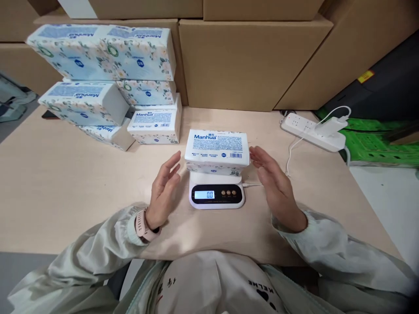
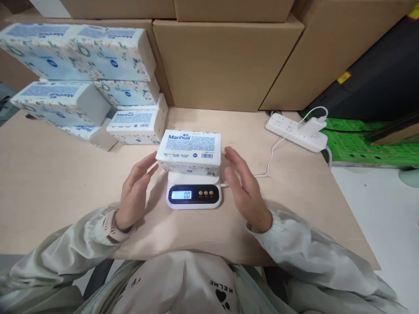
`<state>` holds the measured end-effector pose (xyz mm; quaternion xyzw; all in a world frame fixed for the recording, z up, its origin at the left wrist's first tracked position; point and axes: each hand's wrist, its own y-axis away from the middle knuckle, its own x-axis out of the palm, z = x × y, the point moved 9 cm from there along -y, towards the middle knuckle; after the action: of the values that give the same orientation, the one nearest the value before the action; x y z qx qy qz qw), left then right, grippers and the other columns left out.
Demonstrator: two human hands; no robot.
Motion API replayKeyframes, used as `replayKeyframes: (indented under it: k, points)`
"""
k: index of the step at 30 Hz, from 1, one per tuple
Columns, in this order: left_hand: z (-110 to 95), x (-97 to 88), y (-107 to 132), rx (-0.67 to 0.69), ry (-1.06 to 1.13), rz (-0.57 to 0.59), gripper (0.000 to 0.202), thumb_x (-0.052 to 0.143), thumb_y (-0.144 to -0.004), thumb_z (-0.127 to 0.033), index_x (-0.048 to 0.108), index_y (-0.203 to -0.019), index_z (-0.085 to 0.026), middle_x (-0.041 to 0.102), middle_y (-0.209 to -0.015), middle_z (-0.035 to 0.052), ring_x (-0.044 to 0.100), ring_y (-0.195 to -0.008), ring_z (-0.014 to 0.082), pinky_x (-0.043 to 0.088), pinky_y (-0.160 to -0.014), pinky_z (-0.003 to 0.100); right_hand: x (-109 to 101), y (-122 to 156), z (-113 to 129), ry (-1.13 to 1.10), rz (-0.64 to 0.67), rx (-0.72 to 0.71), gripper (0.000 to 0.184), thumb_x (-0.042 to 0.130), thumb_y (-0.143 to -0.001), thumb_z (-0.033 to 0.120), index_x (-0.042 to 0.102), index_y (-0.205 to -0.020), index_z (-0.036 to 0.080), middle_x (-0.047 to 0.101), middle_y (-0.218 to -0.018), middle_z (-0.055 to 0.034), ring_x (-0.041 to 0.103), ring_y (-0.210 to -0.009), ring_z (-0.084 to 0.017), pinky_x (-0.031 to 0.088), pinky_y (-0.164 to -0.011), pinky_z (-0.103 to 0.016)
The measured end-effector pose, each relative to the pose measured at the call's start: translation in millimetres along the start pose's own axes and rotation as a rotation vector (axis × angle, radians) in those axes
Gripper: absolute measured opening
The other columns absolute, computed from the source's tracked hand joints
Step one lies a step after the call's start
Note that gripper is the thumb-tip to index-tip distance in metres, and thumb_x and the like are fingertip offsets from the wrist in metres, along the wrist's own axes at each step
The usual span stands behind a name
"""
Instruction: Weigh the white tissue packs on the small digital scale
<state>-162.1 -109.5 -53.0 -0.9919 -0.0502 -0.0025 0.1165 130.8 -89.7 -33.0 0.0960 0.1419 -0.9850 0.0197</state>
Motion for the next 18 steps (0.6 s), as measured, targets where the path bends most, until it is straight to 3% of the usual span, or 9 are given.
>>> replayKeyframes:
  k: [4,6,18]
  points:
    - [12.4,-21.5,-0.9,-0.052,0.01,-0.168,0.039,0.071,-0.099,-0.046,0.074,-0.133,-0.026,0.065,-0.152,0.0101,0.059,-0.144,0.0272,0.051,-0.121,0.045,-36.6,16.2,-13.9,0.05,-0.384,-0.164,0.037,0.058,-0.106,0.041,0.071,-0.139,0.032,0.076,-0.132,-0.0088,0.073,-0.123,-0.028,0.056,-0.115,-0.058]
    - [17.0,-27.4,-1.5,-0.076,0.049,-0.209,0.037,0.072,-0.098,-0.045,0.075,-0.128,-0.025,0.067,-0.147,0.01,0.061,-0.14,0.0258,0.054,-0.115,0.04,-45.1,18.7,-20.9,0.047,-0.484,-0.158,0.034,0.058,-0.105,0.042,0.074,-0.132,0.029,0.077,-0.12,-0.0097,0.075,-0.112,-0.029,0.058,-0.107,-0.057]
    - [24.0,-32.6,-2.3,-0.221,0.158,-0.346,0.031,0.079,-0.085,-0.039,0.079,-0.111,-0.021,0.076,-0.127,0.0091,0.068,-0.12,0.0233,0.049,-0.106,0.038,-41.2,17.6,-27.3,0.056,-0.447,-0.109,0.038,0.051,-0.107,0.048,0.074,-0.126,0.026,0.078,-0.113,-0.0088,0.074,-0.102,-0.027,0.057,-0.098,-0.054]
